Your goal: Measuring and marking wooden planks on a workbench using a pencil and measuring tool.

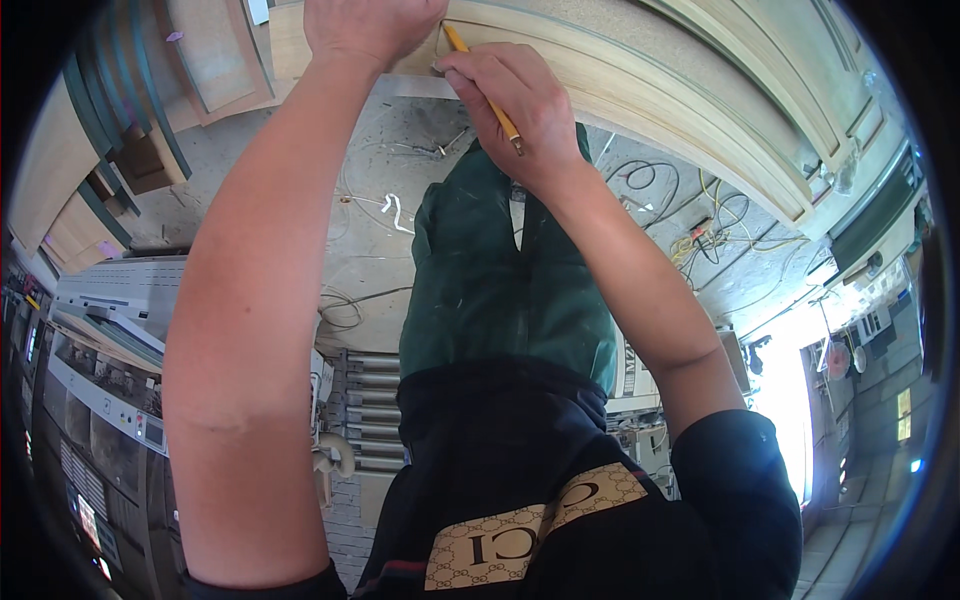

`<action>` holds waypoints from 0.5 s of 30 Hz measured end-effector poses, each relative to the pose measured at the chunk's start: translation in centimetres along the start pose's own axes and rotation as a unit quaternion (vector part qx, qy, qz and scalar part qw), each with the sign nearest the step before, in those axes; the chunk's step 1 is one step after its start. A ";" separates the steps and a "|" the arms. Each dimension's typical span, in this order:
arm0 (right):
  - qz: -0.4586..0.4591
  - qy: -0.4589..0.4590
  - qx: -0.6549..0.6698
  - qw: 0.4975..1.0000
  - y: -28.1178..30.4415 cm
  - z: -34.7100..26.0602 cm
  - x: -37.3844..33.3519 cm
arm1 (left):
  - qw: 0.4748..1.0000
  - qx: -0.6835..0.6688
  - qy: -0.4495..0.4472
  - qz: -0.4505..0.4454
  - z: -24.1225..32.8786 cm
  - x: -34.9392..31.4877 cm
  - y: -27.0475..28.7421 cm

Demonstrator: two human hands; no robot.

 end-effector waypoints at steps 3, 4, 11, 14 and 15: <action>0.013 0.002 -0.007 1.000 0.0 -0.1 -0.1 | 1.000 0.009 0.014 -0.015 -0.3 -0.1 -0.4; 0.015 -0.005 -0.013 1.000 0.0 -0.2 -0.1 | 1.000 0.010 0.014 -0.016 -0.3 -0.1 -0.5; 0.005 -0.042 -0.033 0.999 0.6 -0.2 -0.6 | 0.999 0.019 0.025 -0.029 -0.6 -0.1 -0.7; 0.029 -0.029 -0.027 0.999 0.7 -0.5 -0.6 | 1.000 0.007 0.020 -0.015 -0.4 -0.1 -0.5; 0.029 -0.029 -0.028 0.999 0.7 -0.7 -0.4 | 1.000 -0.001 0.018 -0.010 -0.3 -0.1 -0.3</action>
Point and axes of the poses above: each hand's wrist, its own x-axis towards the middle knuckle, its own y-axis out of the back of the hand, z = x × y, the point moved 8 cm from there along x, towards the middle knuckle, and after that the axes turned 3 degrees about -x, right-handed, at the moved point
